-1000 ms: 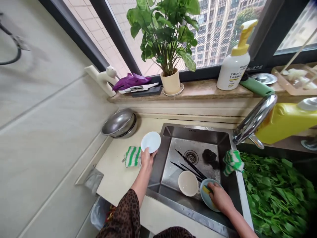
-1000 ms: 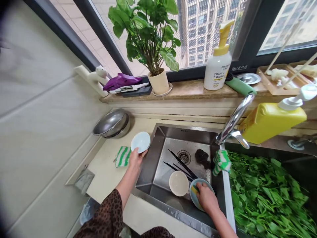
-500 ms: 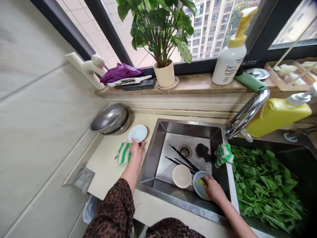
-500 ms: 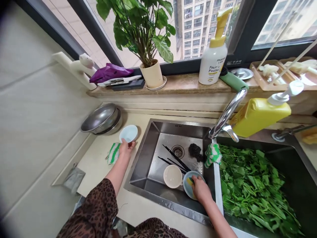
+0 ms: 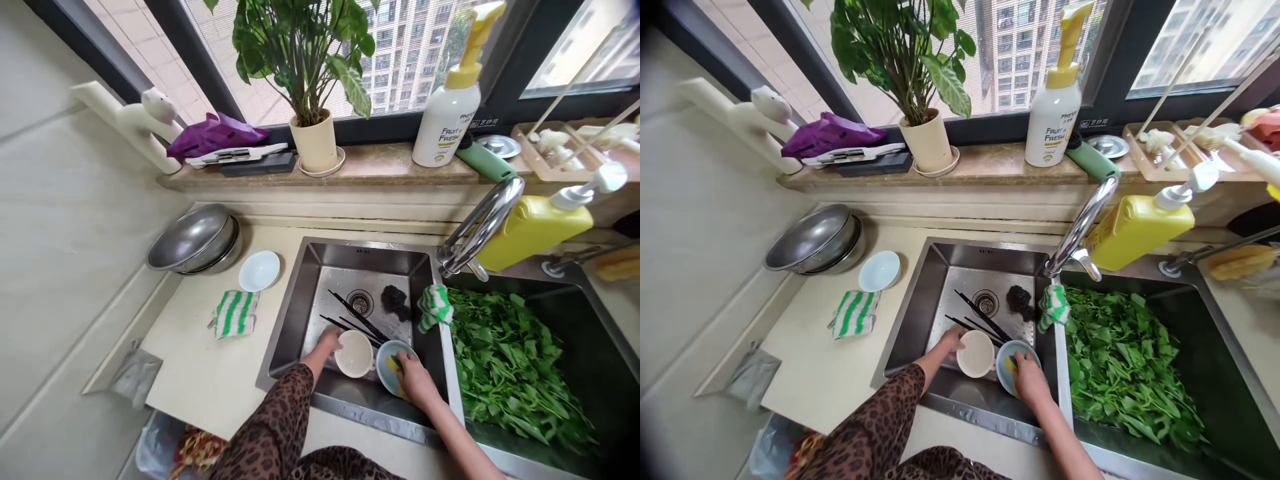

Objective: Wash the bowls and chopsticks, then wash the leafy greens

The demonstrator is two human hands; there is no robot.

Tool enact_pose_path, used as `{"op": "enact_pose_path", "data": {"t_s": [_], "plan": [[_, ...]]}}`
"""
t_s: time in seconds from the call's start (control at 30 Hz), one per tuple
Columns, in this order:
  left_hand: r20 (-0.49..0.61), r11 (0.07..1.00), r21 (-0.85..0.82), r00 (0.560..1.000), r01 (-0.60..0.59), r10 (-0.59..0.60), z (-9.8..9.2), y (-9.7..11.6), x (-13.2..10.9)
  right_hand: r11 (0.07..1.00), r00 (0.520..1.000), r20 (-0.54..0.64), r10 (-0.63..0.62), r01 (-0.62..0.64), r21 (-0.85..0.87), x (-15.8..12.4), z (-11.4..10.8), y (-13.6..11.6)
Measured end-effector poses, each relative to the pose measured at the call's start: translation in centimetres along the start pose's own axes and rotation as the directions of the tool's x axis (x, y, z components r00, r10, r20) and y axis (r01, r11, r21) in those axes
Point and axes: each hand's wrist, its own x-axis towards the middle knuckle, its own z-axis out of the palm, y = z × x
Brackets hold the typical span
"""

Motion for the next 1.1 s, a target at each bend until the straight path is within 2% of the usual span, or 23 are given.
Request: {"op": "enact_pose_path", "data": {"t_s": [0.1, 0.23, 0.37, 0.47, 0.57, 0.67, 0.77, 0.83, 0.9, 0.97, 1.03, 1.1], "plan": [[0.105, 0.996, -0.031, 0.991, 0.085, -0.082, 0.8, -0.3, 0.1, 0.997, 0.999, -0.045, -0.015, 0.018, 0.074, 0.2, 0.4, 0.3], [0.215, 0.987, -0.115, 0.973, 0.114, -0.088, 1.0, -0.3, -0.5, 0.98, 0.994, -0.091, -0.062, 0.078, 0.184, 0.9, 0.8, 0.8], [0.284, 0.964, -0.211, 0.954, 0.162, -0.098, -0.6, -0.8, -1.2, 0.945, 0.993, -0.106, -0.054, 0.086, 0.317, 1.6, 0.7, 0.4], [0.271, 0.949, -0.256, 0.956, 0.184, -0.112, -2.4, -1.2, -2.3, 0.891, 0.988, -0.141, -0.068, 0.123, 0.438, 2.2, 0.1, -1.7], [0.199, 0.932, -0.331, 0.976, 0.148, -0.085, -3.9, -1.0, -4.2, 0.831, 0.97, -0.176, -0.168, 0.235, 0.505, 3.1, -0.4, -5.5], [0.006, 0.904, -0.427, 1.0, 0.025, -0.024, -4.3, -0.6, -6.5, 0.873, 0.97, -0.179, -0.162, 0.226, 0.432, 4.2, -0.2, -10.0], [-0.207, 0.865, -0.492, 0.978, -0.099, -0.006, -3.4, -0.4, -8.4, 0.926, 0.971, -0.226, -0.075, 0.152, 0.345, 5.0, 0.6, -13.7], [-0.31, 0.833, -0.528, 0.951, -0.166, -0.007, -2.7, -0.4, -9.1, 0.922, 0.957, -0.279, -0.075, 0.173, 0.347, 5.3, 1.2, -15.4], [-0.382, 0.809, -0.534, 0.924, -0.246, 0.029, -2.2, -0.4, -9.4, 0.891, 0.931, -0.331, -0.153, 0.274, 0.361, 5.4, 1.6, -16.3], [-0.417, 0.795, -0.52, 0.905, -0.312, 0.082, -2.2, -0.5, -9.4, 0.831, 0.888, -0.354, -0.292, 0.419, 0.365, 5.4, 1.7, -16.7], [-0.444, 0.786, -0.504, 0.888, -0.359, 0.121, -2.6, -0.7, -9.2, 0.74, 0.828, -0.319, -0.461, 0.557, 0.377, 5.3, 1.5, -16.7], [-0.467, 0.782, -0.488, 0.873, -0.388, 0.142, -3.1, -1.0, -8.9, 0.642, 0.742, -0.237, -0.628, 0.665, 0.381, 5.2, 0.9, -16.6]]}}
